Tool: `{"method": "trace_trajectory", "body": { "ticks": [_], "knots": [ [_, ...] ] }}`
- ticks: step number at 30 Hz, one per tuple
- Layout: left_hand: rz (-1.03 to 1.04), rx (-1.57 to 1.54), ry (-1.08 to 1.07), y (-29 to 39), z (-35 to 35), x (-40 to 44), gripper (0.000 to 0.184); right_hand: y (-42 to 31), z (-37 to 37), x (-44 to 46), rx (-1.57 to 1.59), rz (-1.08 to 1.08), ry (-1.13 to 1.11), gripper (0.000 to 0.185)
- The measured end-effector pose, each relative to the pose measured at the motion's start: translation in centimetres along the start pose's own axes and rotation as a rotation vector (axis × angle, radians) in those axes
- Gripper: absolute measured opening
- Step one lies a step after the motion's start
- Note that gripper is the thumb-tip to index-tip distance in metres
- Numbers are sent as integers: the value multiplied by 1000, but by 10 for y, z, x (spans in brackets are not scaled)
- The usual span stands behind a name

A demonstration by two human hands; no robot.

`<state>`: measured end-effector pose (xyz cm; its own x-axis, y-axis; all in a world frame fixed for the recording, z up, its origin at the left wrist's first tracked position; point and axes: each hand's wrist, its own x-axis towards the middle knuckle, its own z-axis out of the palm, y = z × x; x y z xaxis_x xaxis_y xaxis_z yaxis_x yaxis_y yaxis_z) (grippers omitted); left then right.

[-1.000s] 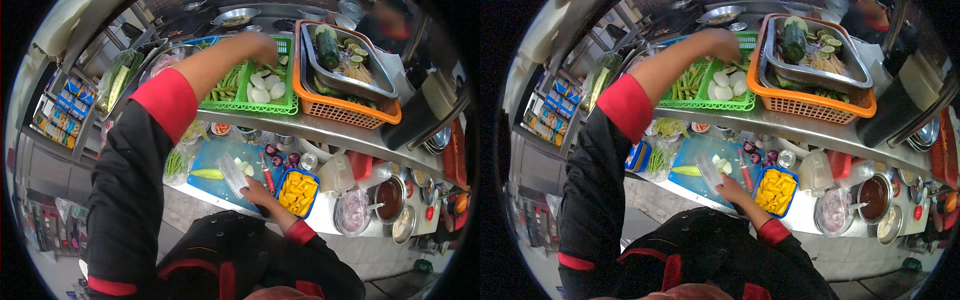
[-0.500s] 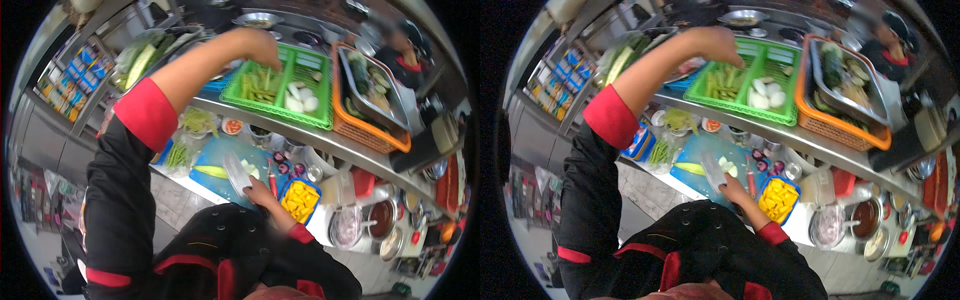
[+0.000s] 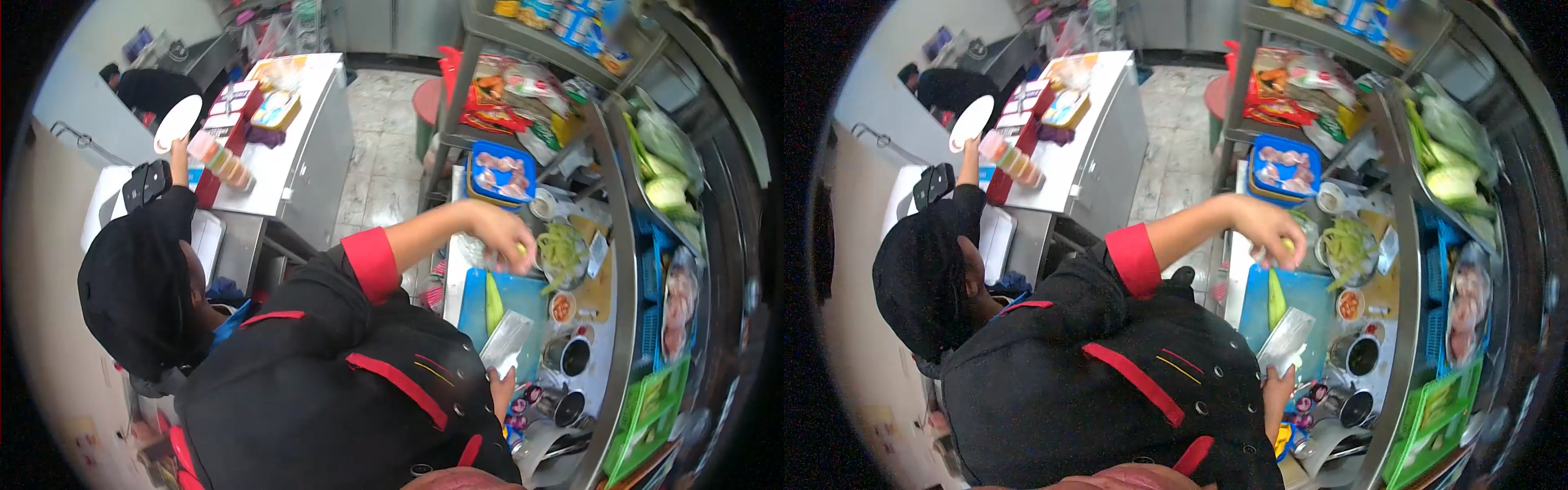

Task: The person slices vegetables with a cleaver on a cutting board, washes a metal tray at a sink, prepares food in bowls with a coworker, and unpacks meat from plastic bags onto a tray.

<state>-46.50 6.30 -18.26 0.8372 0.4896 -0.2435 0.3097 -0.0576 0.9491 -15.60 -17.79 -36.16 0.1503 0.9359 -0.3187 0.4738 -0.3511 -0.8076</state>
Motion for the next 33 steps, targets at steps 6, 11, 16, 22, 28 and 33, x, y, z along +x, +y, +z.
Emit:
{"method": "trace_trajectory", "body": {
  "ticks": [6,11,16,22,28,33],
  "knots": [
    [-5,-854,992,-228,-133,-107,29,-3,9,30,74,50,-13,42],
    [588,-1072,1557,-254,-260,-314,16,4,2,45,-20,64,-44,50],
    [1133,-1031,2168,-203,-305,-488,57,72,-27,77,-113,91,-102,51],
    [717,-1135,1274,-281,-309,-336,39,5,4,73,74,82,63,46],
    [-97,-316,295,-151,-132,-83,51,-53,22,36,23,177,228,36],
    [114,195,7,-165,20,76,28,7,11,10,-347,85,496,24]
  ]
}}
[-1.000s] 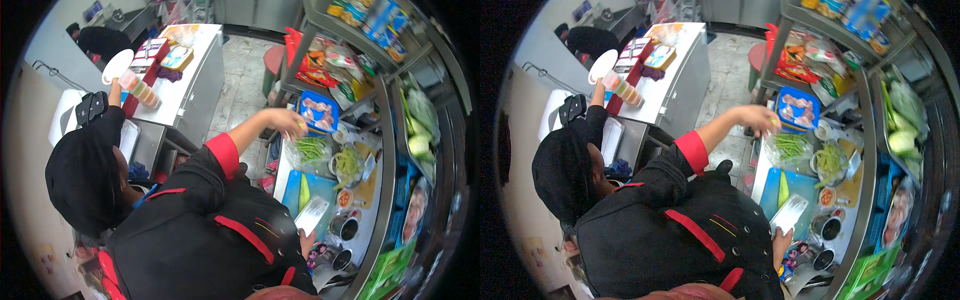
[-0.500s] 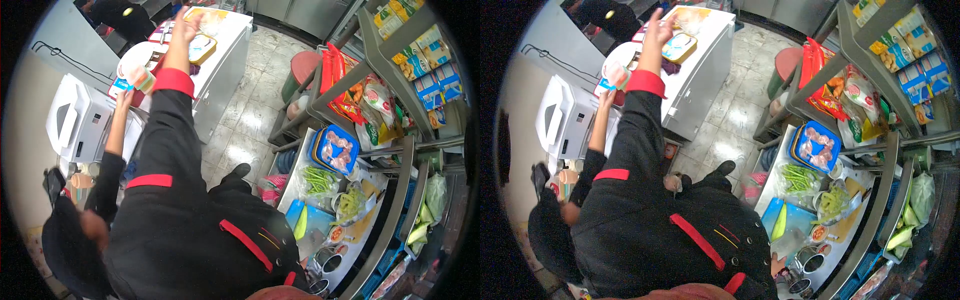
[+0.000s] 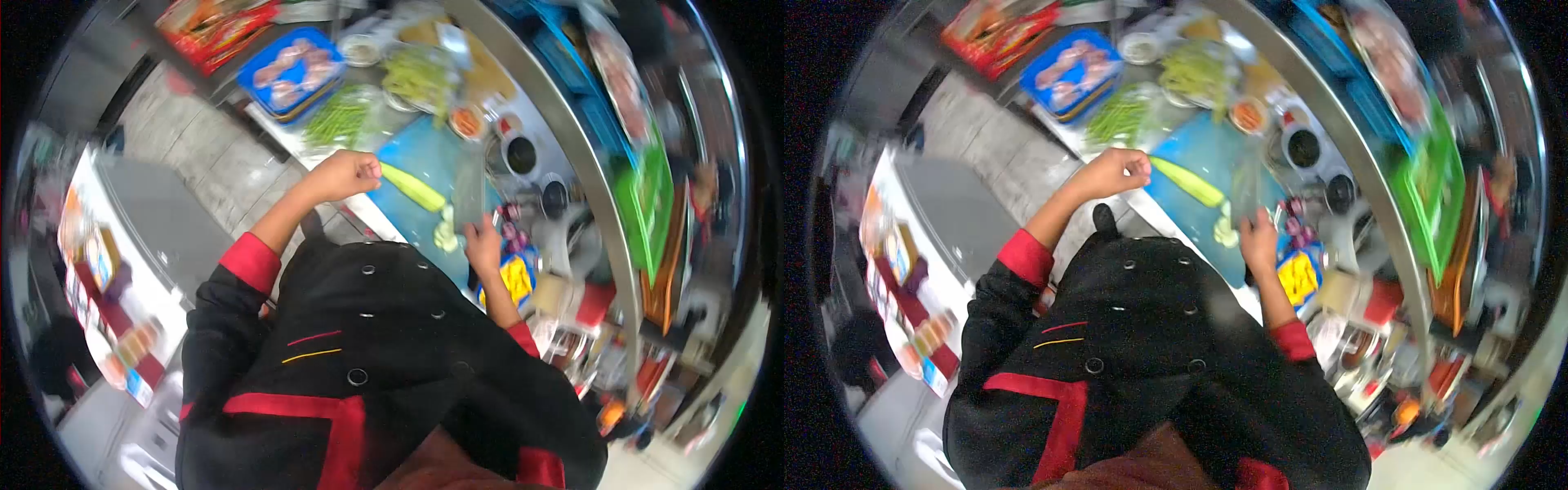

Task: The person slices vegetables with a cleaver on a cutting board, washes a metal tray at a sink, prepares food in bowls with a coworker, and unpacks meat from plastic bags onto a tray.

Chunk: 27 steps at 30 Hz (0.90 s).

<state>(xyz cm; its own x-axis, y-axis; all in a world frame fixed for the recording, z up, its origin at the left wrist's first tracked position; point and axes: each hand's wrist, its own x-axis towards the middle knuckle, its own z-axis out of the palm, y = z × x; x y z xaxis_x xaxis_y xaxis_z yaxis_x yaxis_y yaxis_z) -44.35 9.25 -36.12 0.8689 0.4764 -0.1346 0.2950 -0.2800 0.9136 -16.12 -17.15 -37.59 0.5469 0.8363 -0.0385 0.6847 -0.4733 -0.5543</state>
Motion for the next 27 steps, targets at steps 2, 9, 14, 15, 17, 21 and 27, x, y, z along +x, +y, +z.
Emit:
{"method": "trace_trajectory", "body": {
  "ticks": [2,9,14,15,17,21,27],
  "knots": [
    [52,150,-78,3,42,36,29,-7,-2,-8,4,121,46,23],
    [365,654,-135,6,136,96,48,-29,-9,-37,79,365,-72,28],
    [403,609,-275,-8,136,119,49,-39,2,-49,84,366,-111,25],
    [448,561,-287,-11,132,121,49,-43,1,-49,78,366,-121,25],
    [499,500,-311,-18,131,127,48,-48,0,-52,72,397,-139,24],
    [564,453,-315,-26,129,133,48,-57,-2,-57,63,392,-153,29],
    [587,417,-338,-30,127,135,48,-44,73,-34,36,456,-80,26]
  ]
}}
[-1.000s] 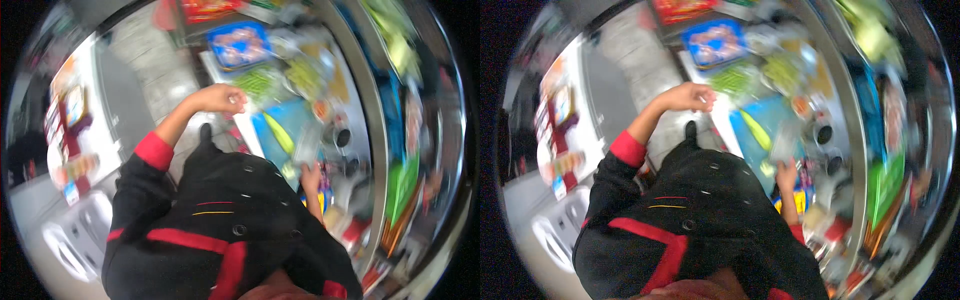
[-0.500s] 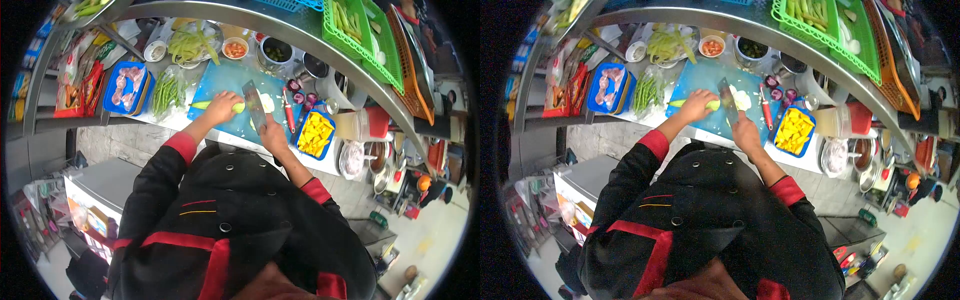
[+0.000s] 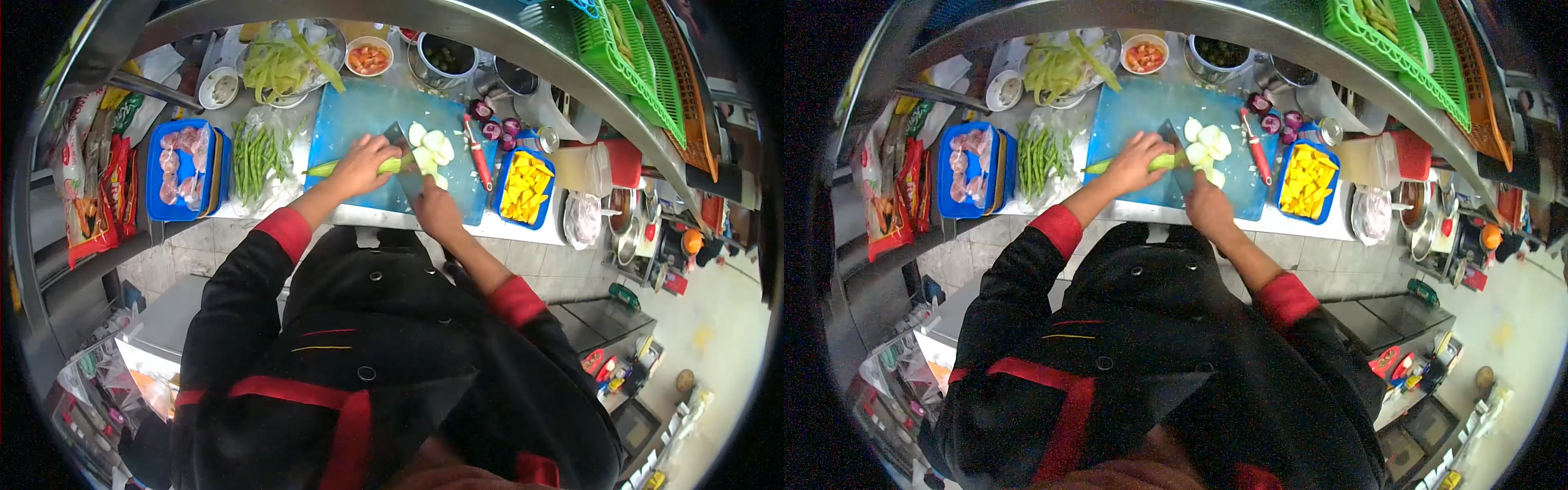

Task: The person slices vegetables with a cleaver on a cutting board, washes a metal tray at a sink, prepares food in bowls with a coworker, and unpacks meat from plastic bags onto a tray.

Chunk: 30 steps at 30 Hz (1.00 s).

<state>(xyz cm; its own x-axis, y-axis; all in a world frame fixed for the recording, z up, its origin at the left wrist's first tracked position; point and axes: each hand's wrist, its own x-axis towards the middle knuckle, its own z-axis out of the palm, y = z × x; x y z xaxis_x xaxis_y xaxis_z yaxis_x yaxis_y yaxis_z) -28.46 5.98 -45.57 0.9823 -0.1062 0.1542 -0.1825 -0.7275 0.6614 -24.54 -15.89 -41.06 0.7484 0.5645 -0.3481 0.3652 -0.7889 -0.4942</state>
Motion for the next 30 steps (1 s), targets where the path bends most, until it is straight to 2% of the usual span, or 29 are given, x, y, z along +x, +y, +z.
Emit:
{"method": "trace_trajectory", "body": {
  "ticks": [2,4,9,12,14,15,20,22,24,26,30],
  "knots": [
    [-4,-10,-5,-3,-5,3,48,4,15,17,34,-44,88,26],
    [58,-80,45,-5,-7,-2,49,-9,0,18,57,-24,54,20],
    [52,-112,-36,-9,-12,-1,49,-31,-59,-17,-8,0,14,22],
    [69,-91,-53,-13,-9,0,49,-32,-48,-17,-16,58,-23,23],
    [101,-76,-46,-13,-6,-3,49,-22,-4,2,-49,86,-4,22],
    [93,-72,-29,-12,-6,-4,49,-31,7,9,12,31,85,22],
    [138,-43,45,-15,-6,0,45,-33,-30,-2,-2,18,72,22],
    [132,-85,62,-16,-6,-2,44,-46,-45,-13,-12,95,-20,22],
    [167,-81,78,-20,-3,-4,44,-29,0,4,-26,66,22,22],
    [210,-72,98,-23,-6,-1,45,-26,10,13,-42,34,74,22],
    [156,-126,5,-18,-16,-6,42,-47,-31,6,-69,86,25,25]
  ]
}}
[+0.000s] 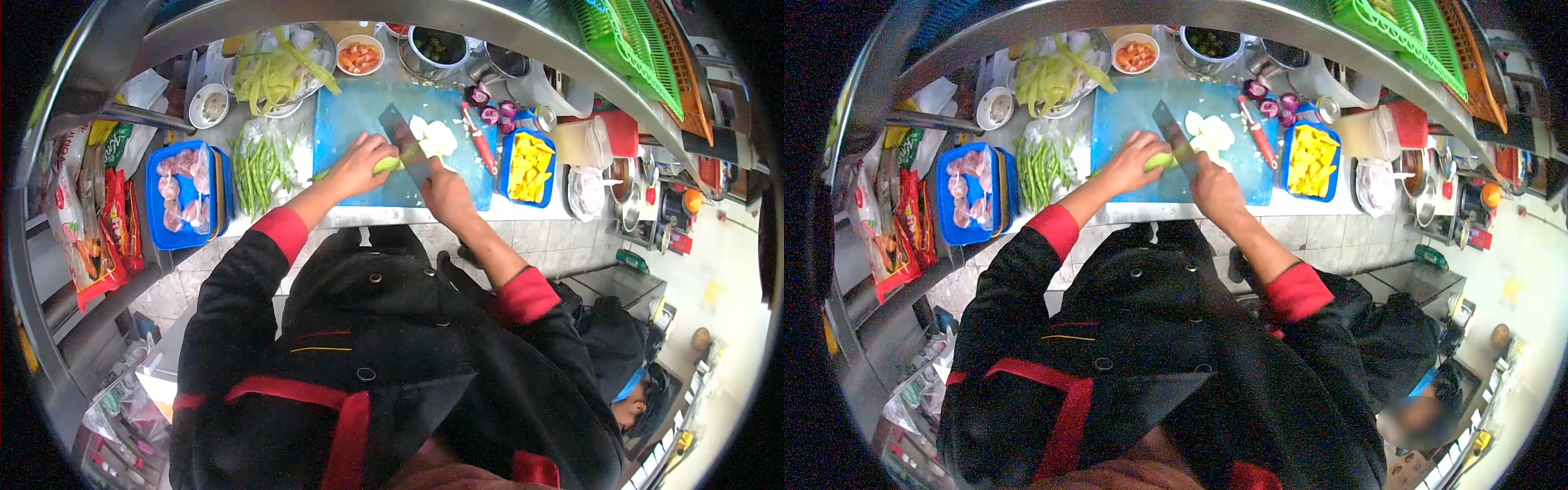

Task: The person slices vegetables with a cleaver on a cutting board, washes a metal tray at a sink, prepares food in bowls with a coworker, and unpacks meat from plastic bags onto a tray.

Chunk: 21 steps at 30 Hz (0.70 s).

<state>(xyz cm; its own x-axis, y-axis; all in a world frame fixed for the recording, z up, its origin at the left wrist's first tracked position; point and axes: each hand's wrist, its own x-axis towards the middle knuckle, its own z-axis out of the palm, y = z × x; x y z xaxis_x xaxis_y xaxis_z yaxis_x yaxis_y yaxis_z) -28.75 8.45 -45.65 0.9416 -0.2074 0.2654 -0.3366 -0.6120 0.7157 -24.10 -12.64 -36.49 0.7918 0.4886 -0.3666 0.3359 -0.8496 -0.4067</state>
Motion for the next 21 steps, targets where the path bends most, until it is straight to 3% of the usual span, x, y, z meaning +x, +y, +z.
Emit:
{"method": "trace_trajectory", "body": {
  "ticks": [2,6,14,16,21],
  "knots": [
    [-22,-6,-16,0,-1,0,40,-5,-12,-10,0,-13,-32,25],
    [10,9,17,-3,3,-2,40,-1,44,7,-14,4,34,24],
    [58,-7,59,-11,6,-4,40,-3,11,-13,-53,-27,25,27],
    [51,17,45,-11,4,-3,42,10,63,0,-38,-45,92,31],
    [-3,-9,21,-9,12,-3,46,31,57,12,158,-31,63,31]
  ]
}}
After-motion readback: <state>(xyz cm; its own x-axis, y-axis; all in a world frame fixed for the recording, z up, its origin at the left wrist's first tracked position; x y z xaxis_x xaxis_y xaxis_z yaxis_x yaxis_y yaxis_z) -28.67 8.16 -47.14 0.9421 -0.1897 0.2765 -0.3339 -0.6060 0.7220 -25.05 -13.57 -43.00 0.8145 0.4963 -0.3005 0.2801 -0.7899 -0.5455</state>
